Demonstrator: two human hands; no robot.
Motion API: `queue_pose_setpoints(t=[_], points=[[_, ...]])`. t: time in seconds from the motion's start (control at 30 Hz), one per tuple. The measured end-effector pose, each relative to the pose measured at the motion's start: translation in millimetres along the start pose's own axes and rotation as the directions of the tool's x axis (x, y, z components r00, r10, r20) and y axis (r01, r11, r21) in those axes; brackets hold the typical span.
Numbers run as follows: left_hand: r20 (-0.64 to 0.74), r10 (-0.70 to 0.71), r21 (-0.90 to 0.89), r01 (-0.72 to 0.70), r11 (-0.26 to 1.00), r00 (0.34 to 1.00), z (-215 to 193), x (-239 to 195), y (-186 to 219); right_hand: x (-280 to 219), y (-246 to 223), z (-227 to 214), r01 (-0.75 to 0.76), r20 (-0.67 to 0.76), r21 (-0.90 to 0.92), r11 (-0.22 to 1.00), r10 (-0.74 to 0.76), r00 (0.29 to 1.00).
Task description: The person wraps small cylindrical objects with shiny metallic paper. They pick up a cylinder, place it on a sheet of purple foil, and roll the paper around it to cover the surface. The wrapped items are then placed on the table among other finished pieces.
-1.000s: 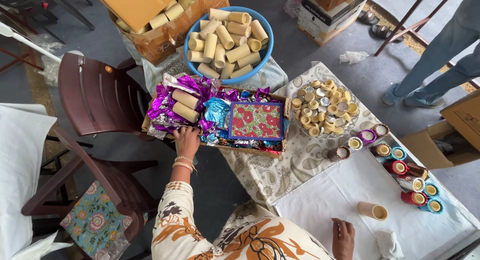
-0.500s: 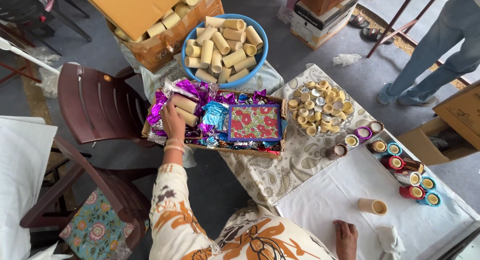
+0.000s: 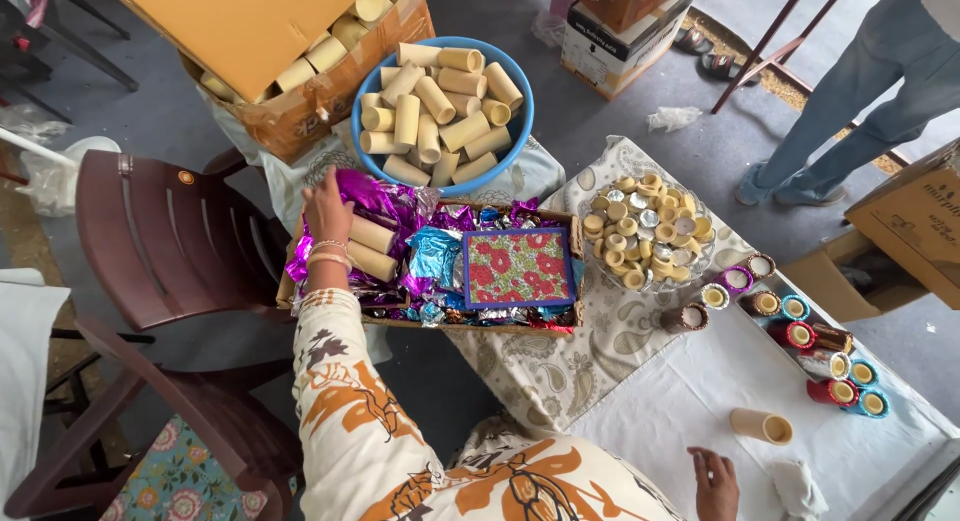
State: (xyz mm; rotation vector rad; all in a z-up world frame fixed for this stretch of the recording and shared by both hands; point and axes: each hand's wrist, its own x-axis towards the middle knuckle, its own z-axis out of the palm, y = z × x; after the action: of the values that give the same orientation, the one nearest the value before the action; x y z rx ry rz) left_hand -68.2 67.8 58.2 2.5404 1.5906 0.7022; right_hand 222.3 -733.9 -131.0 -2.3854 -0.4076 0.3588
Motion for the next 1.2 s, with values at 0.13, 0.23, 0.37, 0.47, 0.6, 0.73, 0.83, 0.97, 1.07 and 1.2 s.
queue_pose_setpoints(t=[0.13,0.23,0.37,0.47,0.6,0.73,0.83,0.97,1.07,1.2], points=[[0.008,-0.121,0.058,0.121,0.991,0.993,-10.0,6.3,-4.7,32.0,-81.9,-13.4,0.005,0.01,0.096,0.995,-0.006,1.0],[-0.26,0.137,-0.135,-0.176,0.975,0.956,-13.7,11.4,-8.5,67.7,-146.9,-14.1,0.095,0.034,0.213,0.972,-0.104,0.994],[0.01,0.275,-0.543,-0.226,0.809,0.961,-6.2,-1.5,-8.5,114.3,-244.2,8.6,0.292,0.119,0.361,0.886,-0.354,0.927],[0.059,0.365,-0.551,-0.275,0.788,0.929,-29.6,-21.7,21.7,135.1,-334.7,37.2,0.365,0.24,0.437,0.822,-0.498,0.833],[-0.117,0.437,-0.402,-0.445,0.8,0.892,-35.9,-48.9,52.6,132.5,-467.0,75.4,0.688,0.322,0.334,0.644,-0.764,0.559],[-0.084,0.439,-0.316,-0.441,0.84,0.895,-46.4,-70.4,83.6,102.4,-570.3,116.3,0.776,0.338,0.407,0.481,-0.869,0.361],[-0.07,0.443,-0.291,-0.443,0.848,0.894,-47.3,-85.0,98.1,94.5,-595.9,171.6,0.764,0.397,0.396,0.51,-0.845,0.359],[-0.018,0.445,-0.379,-0.418,0.826,0.896,-46.9,-91.5,93.4,103.8,-575.3,243.3,0.71,0.406,0.431,0.557,-0.822,0.398],[-0.004,0.421,-0.465,-0.374,0.802,0.907,-18.0,-77.4,54.6,106.2,-572.0,245.4,0.649,0.435,0.466,0.601,-0.794,0.424],[0.238,0.324,-0.359,-0.227,0.905,0.916,14.7,-52.2,9.3,102.1,-578.4,217.2,0.654,0.397,0.492,0.574,-0.817,0.418]])
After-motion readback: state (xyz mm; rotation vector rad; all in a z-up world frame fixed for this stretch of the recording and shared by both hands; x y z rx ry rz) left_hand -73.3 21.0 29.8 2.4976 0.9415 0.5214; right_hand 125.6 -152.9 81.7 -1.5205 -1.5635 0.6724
